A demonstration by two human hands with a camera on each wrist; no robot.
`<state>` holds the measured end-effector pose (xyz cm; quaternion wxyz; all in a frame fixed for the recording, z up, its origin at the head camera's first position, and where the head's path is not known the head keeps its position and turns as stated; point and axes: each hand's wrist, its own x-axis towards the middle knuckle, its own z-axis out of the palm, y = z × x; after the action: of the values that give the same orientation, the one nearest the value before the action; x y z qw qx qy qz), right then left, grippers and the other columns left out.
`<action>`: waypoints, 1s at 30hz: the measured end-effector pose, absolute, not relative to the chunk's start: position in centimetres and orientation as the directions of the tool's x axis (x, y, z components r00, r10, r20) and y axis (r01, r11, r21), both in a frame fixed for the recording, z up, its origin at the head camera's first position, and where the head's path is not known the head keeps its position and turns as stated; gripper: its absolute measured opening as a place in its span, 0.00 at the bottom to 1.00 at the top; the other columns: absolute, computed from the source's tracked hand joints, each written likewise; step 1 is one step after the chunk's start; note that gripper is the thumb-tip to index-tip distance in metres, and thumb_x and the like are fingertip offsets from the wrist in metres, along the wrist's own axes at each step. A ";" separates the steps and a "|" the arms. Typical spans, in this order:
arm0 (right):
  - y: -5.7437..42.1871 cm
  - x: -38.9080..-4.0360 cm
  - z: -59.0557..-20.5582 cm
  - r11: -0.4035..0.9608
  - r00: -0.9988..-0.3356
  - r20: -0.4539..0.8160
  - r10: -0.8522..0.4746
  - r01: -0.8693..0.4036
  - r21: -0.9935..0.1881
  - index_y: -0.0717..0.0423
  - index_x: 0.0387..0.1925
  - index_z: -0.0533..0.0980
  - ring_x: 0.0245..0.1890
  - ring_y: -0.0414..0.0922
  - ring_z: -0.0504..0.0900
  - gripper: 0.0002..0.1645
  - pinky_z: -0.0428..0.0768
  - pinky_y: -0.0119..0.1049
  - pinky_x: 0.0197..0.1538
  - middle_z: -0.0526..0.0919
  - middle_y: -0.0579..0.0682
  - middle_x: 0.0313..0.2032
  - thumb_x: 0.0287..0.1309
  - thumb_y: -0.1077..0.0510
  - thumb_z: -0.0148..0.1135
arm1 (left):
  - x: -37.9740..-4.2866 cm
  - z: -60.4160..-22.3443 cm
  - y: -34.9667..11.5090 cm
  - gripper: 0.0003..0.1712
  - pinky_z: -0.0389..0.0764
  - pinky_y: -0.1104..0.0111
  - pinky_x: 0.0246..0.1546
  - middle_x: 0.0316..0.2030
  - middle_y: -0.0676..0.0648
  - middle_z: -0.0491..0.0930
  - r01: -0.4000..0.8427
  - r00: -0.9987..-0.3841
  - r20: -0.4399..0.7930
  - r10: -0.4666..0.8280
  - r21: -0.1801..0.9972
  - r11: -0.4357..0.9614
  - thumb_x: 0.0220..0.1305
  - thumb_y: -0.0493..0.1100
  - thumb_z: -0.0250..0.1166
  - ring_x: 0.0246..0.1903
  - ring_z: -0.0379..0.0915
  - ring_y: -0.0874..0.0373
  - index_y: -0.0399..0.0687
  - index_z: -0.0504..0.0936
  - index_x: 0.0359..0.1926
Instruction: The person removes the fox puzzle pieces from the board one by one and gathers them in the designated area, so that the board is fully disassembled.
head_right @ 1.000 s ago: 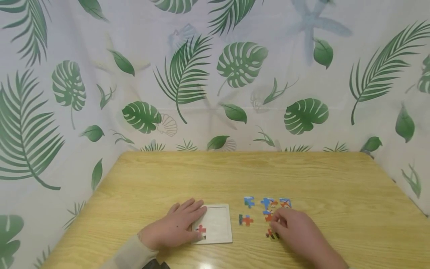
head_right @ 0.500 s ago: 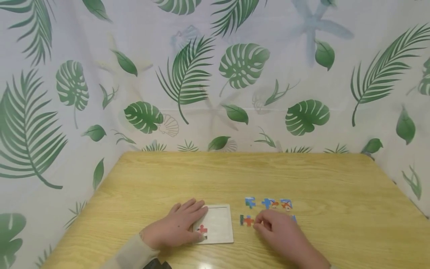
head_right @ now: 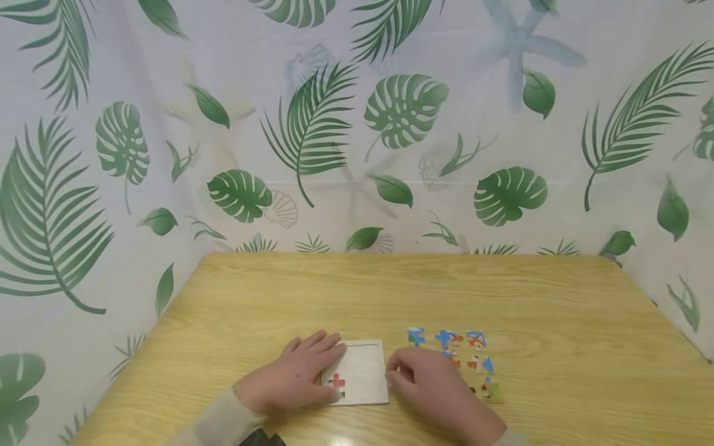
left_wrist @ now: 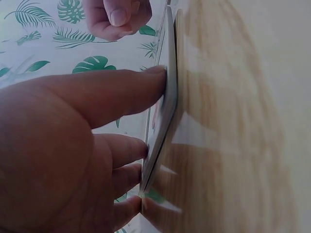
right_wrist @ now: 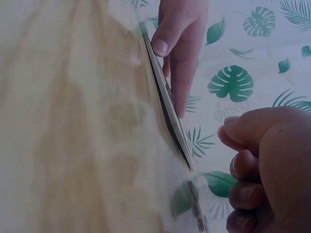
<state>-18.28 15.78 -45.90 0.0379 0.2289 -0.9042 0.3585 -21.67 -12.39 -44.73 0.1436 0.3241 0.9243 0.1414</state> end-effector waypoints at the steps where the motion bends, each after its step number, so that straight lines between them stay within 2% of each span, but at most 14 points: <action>1: 15.5 -18.3 -45.8 0.633 -0.891 0.232 -0.390 -0.443 -0.635 0.39 0.32 0.81 0.22 0.32 0.68 0.06 0.70 0.31 0.28 0.69 0.33 0.20 0.65 0.54 0.67 | -21.7 -44.7 -12.4 0.47 0.48 0.38 0.69 0.79 0.50 0.52 0.556 -0.750 -0.175 0.637 0.354 0.752 0.68 0.65 0.61 0.78 0.41 0.46 0.53 0.58 0.79; 11: 13.2 -18.9 -45.6 0.639 -0.880 0.220 -0.422 -0.461 -0.616 0.39 0.33 0.81 0.22 0.32 0.67 0.04 0.70 0.31 0.28 0.69 0.34 0.21 0.66 0.53 0.67 | -21.6 -44.8 -12.3 0.47 0.49 0.37 0.69 0.78 0.50 0.52 0.553 -0.756 -0.175 0.631 0.346 0.758 0.67 0.66 0.61 0.77 0.42 0.46 0.54 0.59 0.79; 19: 12.0 -19.4 -45.5 0.642 -0.867 0.232 -0.442 -0.486 -0.593 0.45 0.38 0.83 0.22 0.32 0.65 0.02 0.69 0.31 0.28 0.68 0.34 0.21 0.67 0.53 0.66 | -21.7 -44.8 -12.4 0.46 0.49 0.37 0.69 0.78 0.50 0.52 0.554 -0.754 -0.172 0.634 0.354 0.754 0.67 0.66 0.61 0.78 0.41 0.46 0.54 0.59 0.79; 30: 10.5 -19.7 -45.0 0.708 -0.877 0.153 -0.455 -0.460 -0.536 0.47 0.47 0.83 0.20 0.33 0.63 0.10 0.67 0.32 0.26 0.68 0.37 0.20 0.66 0.52 0.67 | -21.7 -44.8 -12.3 0.46 0.50 0.37 0.68 0.78 0.50 0.53 0.558 -0.758 -0.163 0.632 0.340 0.757 0.67 0.66 0.62 0.77 0.43 0.45 0.54 0.60 0.79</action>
<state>-19.74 10.45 -45.04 0.0047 0.2477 -0.9241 0.2911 -21.75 -12.33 -44.84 0.1351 0.3209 0.9274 0.1367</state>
